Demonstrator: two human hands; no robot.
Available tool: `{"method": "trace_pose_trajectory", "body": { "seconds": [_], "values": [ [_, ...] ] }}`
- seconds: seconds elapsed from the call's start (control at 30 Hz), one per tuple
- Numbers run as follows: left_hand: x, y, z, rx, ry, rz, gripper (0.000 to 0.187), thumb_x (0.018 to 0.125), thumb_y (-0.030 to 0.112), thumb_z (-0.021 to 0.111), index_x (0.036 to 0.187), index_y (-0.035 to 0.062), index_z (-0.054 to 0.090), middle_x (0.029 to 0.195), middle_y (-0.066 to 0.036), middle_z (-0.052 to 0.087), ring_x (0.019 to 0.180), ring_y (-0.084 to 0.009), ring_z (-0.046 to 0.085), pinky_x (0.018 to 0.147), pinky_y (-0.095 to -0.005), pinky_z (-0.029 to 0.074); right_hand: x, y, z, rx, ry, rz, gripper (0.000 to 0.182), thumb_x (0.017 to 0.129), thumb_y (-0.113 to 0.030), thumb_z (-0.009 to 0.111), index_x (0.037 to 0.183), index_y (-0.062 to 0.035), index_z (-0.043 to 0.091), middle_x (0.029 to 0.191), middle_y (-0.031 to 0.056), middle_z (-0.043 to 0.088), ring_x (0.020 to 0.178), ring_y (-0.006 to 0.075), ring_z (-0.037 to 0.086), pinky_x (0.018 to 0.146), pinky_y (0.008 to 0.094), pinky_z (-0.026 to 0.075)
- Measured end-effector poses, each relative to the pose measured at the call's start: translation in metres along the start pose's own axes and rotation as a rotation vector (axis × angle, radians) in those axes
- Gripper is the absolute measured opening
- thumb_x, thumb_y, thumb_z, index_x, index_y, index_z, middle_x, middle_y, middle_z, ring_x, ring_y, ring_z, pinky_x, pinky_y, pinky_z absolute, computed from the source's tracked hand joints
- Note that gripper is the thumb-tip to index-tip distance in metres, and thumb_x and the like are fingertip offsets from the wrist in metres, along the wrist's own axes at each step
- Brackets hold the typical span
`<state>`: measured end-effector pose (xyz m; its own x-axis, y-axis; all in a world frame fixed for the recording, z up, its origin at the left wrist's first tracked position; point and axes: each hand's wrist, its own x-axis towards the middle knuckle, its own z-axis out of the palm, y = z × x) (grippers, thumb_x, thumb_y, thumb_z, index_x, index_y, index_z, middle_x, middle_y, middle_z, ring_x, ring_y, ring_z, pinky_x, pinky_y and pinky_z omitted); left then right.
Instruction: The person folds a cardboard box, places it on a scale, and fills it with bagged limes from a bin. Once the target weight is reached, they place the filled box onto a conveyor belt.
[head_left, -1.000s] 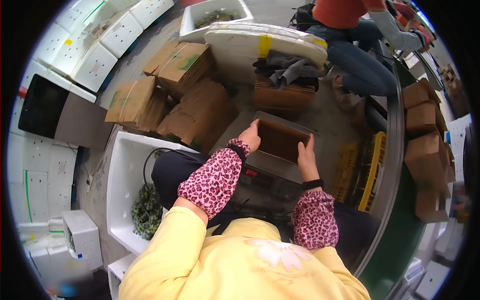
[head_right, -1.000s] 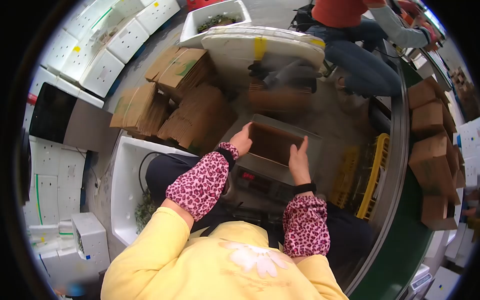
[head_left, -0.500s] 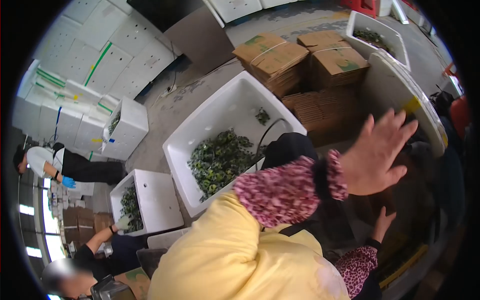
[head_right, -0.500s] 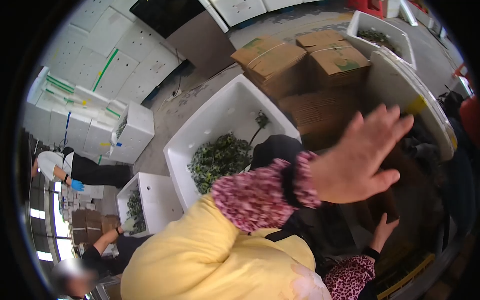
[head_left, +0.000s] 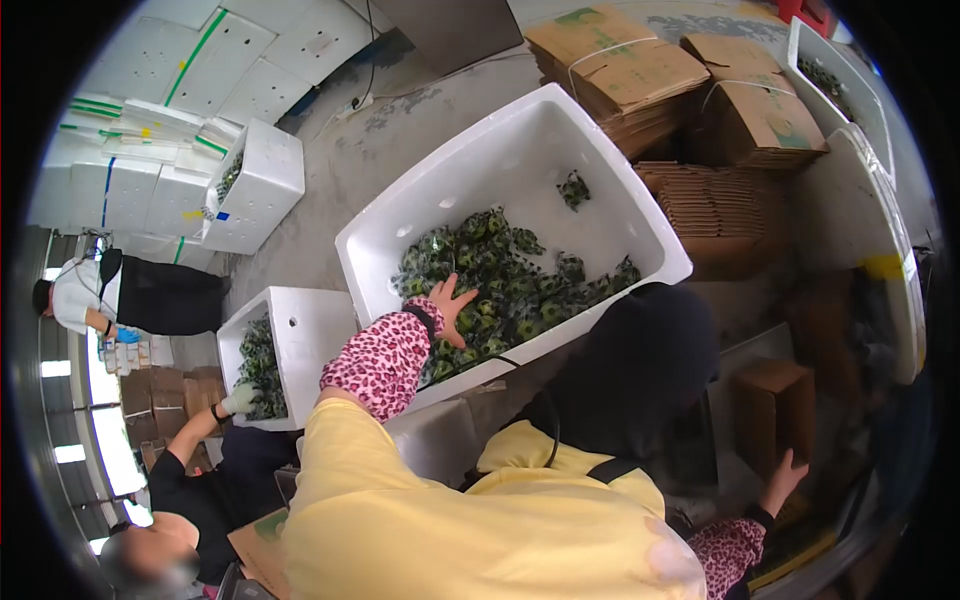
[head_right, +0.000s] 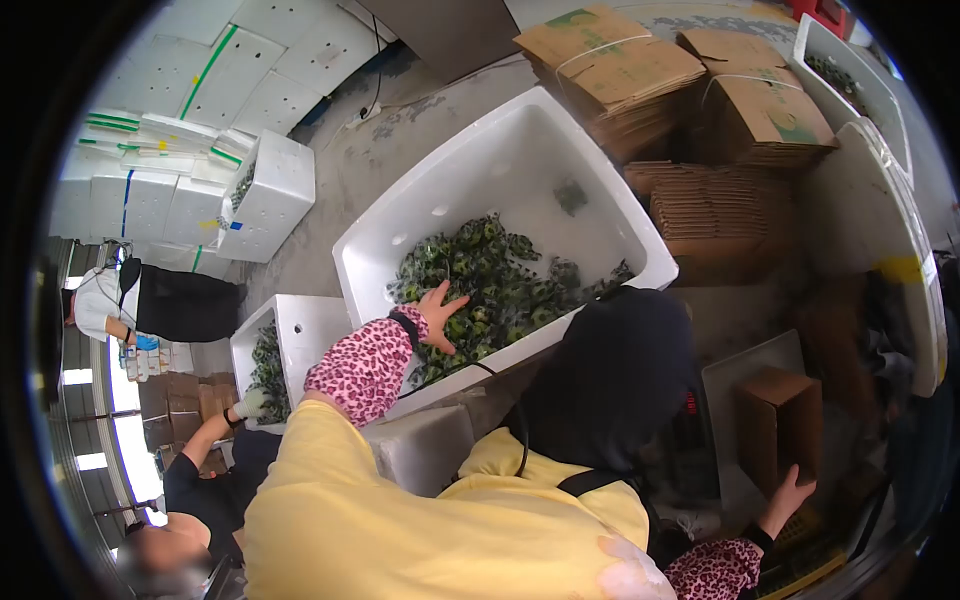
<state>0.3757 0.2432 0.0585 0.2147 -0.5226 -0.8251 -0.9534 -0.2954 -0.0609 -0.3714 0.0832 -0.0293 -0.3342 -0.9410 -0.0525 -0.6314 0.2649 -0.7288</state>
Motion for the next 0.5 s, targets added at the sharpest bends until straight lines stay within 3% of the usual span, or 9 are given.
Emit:
{"method": "trace_pose_trajectory", "body": {
  "seconds": [0.17, 0.23, 0.27, 0.4, 0.5],
  "values": [
    [0.015, -0.002, -0.008, 0.041, -0.02, 0.033, 0.101, 0.058, 0.051, 0.078, 0.142, 0.0286, 0.025, 0.149, -0.017, 0.011, 0.133, -0.0363, 0.023, 0.103, -0.049, 0.032, 0.004, 0.016, -0.011, -0.062, 0.022, 0.014, 0.059, 0.086, -0.019, 0.06, 0.128, 0.0121, 0.034, 0.129, 0.0239, 0.043, 0.118, 0.0289, 0.043, 0.101, 0.0352, 0.033],
    [0.026, -0.01, -0.011, 0.041, -0.017, 0.064, 0.091, 0.058, 0.048, 0.079, 0.136, 0.0264, 0.036, 0.145, -0.018, 0.019, 0.128, -0.0367, 0.031, 0.099, -0.0467, 0.038, -0.001, 0.013, -0.01, -0.107, 0.052, 0.001, 0.059, 0.085, -0.02, 0.061, 0.127, 0.012, 0.035, 0.129, 0.0238, 0.043, 0.118, 0.0287, 0.043, 0.101, 0.035, 0.033],
    [0.025, -0.012, -0.009, 0.01, 0.042, 0.09, 0.075, 0.059, 0.046, 0.077, 0.124, 0.0225, 0.048, 0.14, -0.021, 0.026, 0.123, -0.0386, 0.036, 0.098, -0.0461, 0.039, -0.003, 0.012, -0.012, -0.113, 0.056, 0.009, 0.059, 0.085, -0.02, 0.061, 0.127, 0.012, 0.035, 0.129, 0.0238, 0.043, 0.118, 0.0287, 0.043, 0.101, 0.035, 0.033],
    [0.019, -0.004, -0.016, 0.02, -0.003, 0.089, 0.065, 0.061, 0.04, 0.077, 0.118, 0.0201, 0.052, 0.135, -0.021, 0.031, 0.119, -0.0385, 0.041, 0.096, -0.0453, 0.04, -0.009, 0.0, -0.01, -0.099, 0.026, 0.086, 0.057, 0.087, -0.018, 0.058, 0.13, 0.01, 0.032, 0.131, 0.0213, 0.042, 0.12, 0.0285, 0.042, 0.1, 0.0347, 0.033],
    [0.015, -0.011, -0.014, -0.032, 0.074, 0.134, 0.054, 0.063, 0.034, 0.075, 0.111, 0.0178, 0.055, 0.13, -0.02, 0.035, 0.115, -0.0392, 0.043, 0.093, -0.0432, 0.042, -0.008, 0.007, -0.008, -0.117, 0.056, 0.093, 0.057, 0.087, -0.019, 0.058, 0.13, 0.0096, 0.033, 0.131, 0.0214, 0.042, 0.12, 0.0287, 0.042, 0.1, 0.0346, 0.033]
  ]
}}
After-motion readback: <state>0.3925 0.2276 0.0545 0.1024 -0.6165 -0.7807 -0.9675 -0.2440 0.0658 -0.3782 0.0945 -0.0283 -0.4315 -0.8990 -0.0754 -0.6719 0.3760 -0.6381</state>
